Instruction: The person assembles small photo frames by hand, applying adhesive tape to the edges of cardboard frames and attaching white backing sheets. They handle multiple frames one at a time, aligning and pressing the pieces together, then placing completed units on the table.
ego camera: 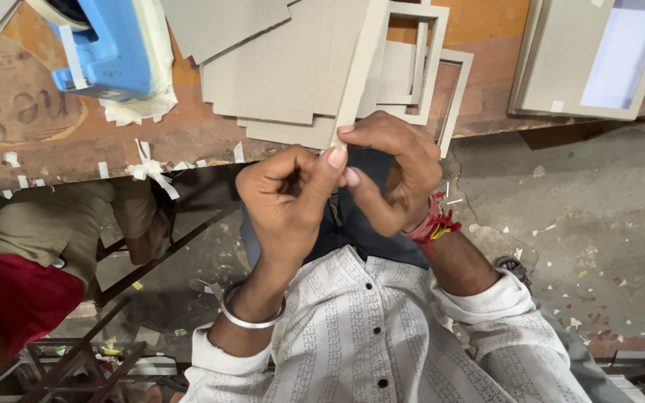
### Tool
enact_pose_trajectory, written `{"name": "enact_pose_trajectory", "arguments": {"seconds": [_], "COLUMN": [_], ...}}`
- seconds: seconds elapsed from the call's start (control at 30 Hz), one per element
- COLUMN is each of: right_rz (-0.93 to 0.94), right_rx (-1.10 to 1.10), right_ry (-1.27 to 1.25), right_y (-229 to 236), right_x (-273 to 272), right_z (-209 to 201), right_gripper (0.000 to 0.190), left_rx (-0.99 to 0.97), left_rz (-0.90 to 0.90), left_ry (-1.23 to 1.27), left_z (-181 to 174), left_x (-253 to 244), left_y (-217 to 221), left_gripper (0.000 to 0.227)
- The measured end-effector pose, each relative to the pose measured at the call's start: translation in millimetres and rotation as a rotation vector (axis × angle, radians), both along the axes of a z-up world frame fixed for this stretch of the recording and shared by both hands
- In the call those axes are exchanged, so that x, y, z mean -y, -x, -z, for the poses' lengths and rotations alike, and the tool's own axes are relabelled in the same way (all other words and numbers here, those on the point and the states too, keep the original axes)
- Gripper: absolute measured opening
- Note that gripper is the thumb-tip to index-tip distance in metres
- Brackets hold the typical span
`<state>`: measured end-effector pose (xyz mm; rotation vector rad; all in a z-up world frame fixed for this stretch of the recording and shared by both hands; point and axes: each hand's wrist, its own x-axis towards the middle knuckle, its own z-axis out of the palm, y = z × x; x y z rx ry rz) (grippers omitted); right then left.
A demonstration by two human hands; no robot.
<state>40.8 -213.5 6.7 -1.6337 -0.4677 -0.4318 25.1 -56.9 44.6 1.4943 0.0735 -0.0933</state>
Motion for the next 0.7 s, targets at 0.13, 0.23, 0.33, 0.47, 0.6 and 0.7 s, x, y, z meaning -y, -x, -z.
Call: {"name": "enact_pose_trajectory", "arguments": {"seconds": [0.13, 0.23, 0.33, 0.47, 0.6, 0.7], "right_rz": [-0.038, 0.023, 0.069, 0.105, 0.126, 0.145], "right_rx": [0.007, 0.021, 0.028, 0.033, -0.090, -0.140], "right_ry": [0.049, 0.091, 0.114, 0.155, 0.088, 0.060], "right_y": [2.2, 7.8, 9.1, 9.8, 13.2, 13.4], "right_x": [1.0, -7.3, -14.7, -15.6, -11.1, -7.0], "right_z": [0.6, 4.2, 7.7, 8.1, 8.6, 14.8], "right_gripper": [0.040, 0.052, 0.056, 0.059, 0.056, 0.051], "left_rx": [0.217, 0.269, 0.335, 0.468, 0.501, 0.418], "left_rz": [-0.052, -0.033, -0.051, -0.088, -0.128, -0.146], "left_ry": [-0.234, -0.193, -0.143, -0.119, -0.302, -0.366], "left_z": [12.8, 29.7, 47.3, 66.3, 75.0, 74.5], "left_x": [-8.6, -14.9, -15.7, -11.4, -10.7, -10.3], "left_y": [-6.2, -7.8, -2.8, -5.5, -11.4, -8.4], "left_gripper": [0.045, 0.056, 0.064, 0.063, 0.047, 0.033]}}
